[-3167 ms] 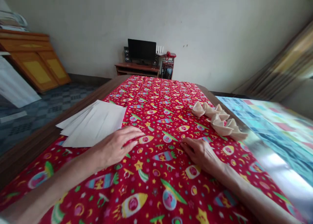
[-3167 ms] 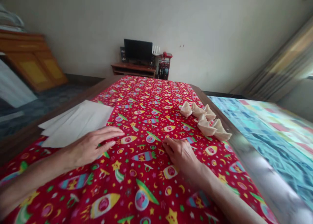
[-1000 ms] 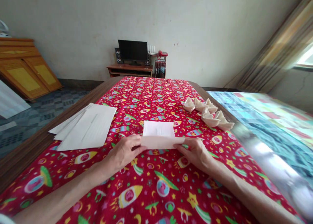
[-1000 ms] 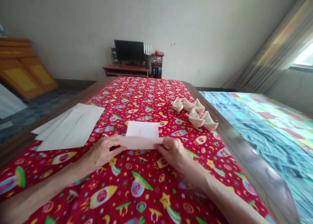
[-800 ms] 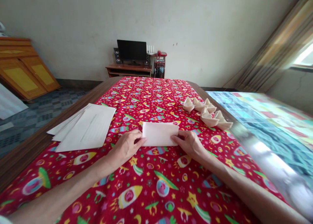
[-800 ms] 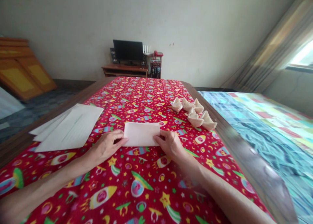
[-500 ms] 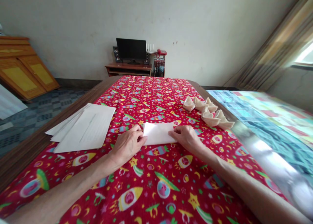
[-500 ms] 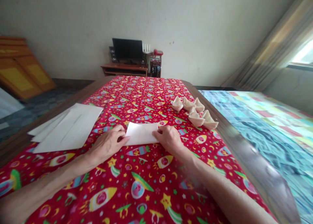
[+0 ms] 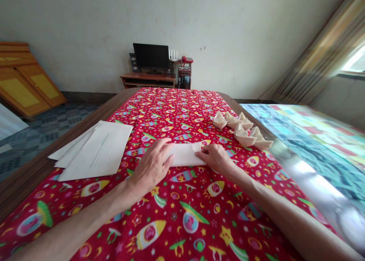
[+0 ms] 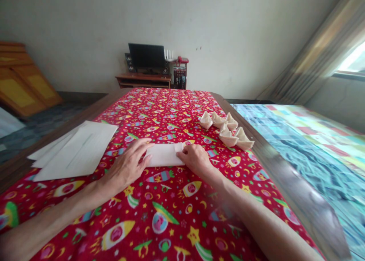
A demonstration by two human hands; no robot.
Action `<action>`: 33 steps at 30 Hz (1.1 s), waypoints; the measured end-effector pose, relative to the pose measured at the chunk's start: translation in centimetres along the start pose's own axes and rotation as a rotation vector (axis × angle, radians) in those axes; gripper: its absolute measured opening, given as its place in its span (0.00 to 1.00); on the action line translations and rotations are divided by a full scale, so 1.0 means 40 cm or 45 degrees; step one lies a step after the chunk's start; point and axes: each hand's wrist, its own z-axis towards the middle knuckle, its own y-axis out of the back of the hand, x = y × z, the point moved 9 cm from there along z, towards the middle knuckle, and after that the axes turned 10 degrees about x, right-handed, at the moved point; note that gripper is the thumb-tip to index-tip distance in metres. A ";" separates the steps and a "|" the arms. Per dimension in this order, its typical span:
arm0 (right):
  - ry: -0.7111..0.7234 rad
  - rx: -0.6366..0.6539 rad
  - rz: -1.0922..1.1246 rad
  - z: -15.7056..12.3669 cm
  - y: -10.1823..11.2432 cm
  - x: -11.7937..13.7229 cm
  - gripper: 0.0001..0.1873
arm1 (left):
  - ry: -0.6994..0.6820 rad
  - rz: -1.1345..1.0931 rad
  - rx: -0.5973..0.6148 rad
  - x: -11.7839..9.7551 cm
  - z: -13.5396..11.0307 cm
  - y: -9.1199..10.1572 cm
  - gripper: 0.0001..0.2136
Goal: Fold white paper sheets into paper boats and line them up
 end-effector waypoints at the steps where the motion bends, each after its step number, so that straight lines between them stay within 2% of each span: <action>1: 0.006 -0.004 -0.004 0.001 -0.001 -0.001 0.17 | -0.090 0.003 0.055 -0.032 0.001 -0.007 0.16; 3: 0.017 -0.014 -0.011 0.004 -0.003 -0.003 0.17 | -0.261 0.032 0.196 -0.091 -0.002 -0.032 0.17; 6: 0.026 -0.032 -0.024 0.007 -0.006 -0.008 0.18 | -0.325 0.059 0.324 -0.126 -0.011 -0.065 0.19; 18: 0.017 -0.034 -0.041 0.009 -0.007 -0.007 0.17 | -0.276 0.004 0.380 -0.115 -0.012 -0.090 0.20; 26: 0.016 -0.040 -0.035 0.009 -0.009 -0.005 0.17 | -0.308 -0.141 0.323 -0.125 -0.014 -0.071 0.19; 30: 0.024 -0.049 -0.062 0.011 -0.009 -0.007 0.17 | -0.310 -0.088 0.350 -0.128 -0.014 -0.078 0.18; 33: 0.040 -0.102 -0.176 -0.008 0.012 0.002 0.17 | -0.292 -0.002 0.402 -0.124 -0.015 -0.094 0.18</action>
